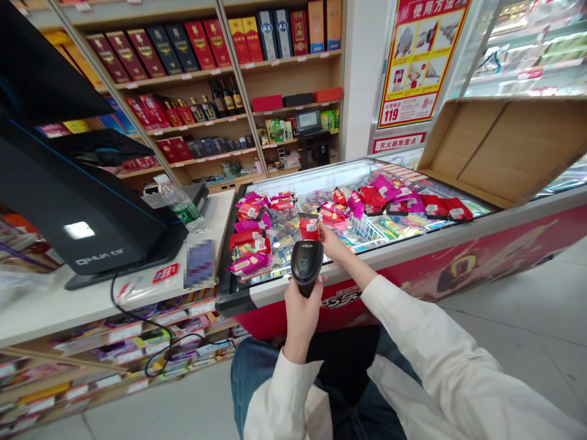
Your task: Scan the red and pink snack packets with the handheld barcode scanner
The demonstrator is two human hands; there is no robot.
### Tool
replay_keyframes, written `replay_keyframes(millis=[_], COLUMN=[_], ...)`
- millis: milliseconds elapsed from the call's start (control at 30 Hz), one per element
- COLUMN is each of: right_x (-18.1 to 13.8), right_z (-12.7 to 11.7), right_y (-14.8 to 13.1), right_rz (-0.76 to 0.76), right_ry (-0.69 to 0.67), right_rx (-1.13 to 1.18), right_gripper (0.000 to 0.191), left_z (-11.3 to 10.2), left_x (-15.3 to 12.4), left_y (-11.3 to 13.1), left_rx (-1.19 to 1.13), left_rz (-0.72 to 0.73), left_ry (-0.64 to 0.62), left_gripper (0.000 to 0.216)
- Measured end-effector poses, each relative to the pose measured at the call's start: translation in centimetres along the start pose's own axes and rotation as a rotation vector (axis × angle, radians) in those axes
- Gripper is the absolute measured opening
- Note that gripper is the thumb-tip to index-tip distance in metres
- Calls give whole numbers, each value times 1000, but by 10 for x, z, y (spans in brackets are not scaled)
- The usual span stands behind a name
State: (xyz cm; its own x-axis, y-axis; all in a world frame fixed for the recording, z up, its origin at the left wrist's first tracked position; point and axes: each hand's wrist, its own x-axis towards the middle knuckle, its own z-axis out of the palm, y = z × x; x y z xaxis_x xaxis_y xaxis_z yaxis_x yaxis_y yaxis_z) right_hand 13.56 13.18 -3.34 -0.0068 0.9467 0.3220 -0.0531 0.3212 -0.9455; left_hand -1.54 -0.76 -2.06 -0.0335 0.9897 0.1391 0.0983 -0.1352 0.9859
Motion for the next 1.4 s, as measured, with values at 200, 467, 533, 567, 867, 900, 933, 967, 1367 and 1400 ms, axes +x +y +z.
replay_keyframes(millis=[200,467,533,567,867,900,933,967,1367,1400], right_x=[-1,2,2,2,32,40,47,53,54,51], right_z=[-1,2,3,2,-76,-86,-95,-102,-57,-39], right_y=[-1,5,8,8,-51,-56,-60,-62,-59,-58], right_rz=[30,25,24,10,-266,-206,-130,-57,-453,-510], right_ry=[48,58,81,104,463,468,467,458,144,37], right_rx=[43,69,70,46,-755,-822,-892,-962,-1165,-1087], right_gripper=[43,45,50,53,53,52,51,49,32,31], left_z=[7,7,6,5,-2,-2,-2,-2,-18,-20], left_x=[-3,-3,-2,-2,-2,-3,-4,-5,-20,-22], left_y=[5,7,5,4,-9,-10,-12,-13,-10,-11], left_rx=[-2,0,-12,-14,-68,-68,-69,-70,-43,-46], left_rz=[8,16,24,21,-21,-21,-23,-27,-71,-63], left_ry=[-48,-26,-20,-17,-13,-5,3,8,31,47], left_gripper=[31,32,33,34,31,31,31,31,33,33])
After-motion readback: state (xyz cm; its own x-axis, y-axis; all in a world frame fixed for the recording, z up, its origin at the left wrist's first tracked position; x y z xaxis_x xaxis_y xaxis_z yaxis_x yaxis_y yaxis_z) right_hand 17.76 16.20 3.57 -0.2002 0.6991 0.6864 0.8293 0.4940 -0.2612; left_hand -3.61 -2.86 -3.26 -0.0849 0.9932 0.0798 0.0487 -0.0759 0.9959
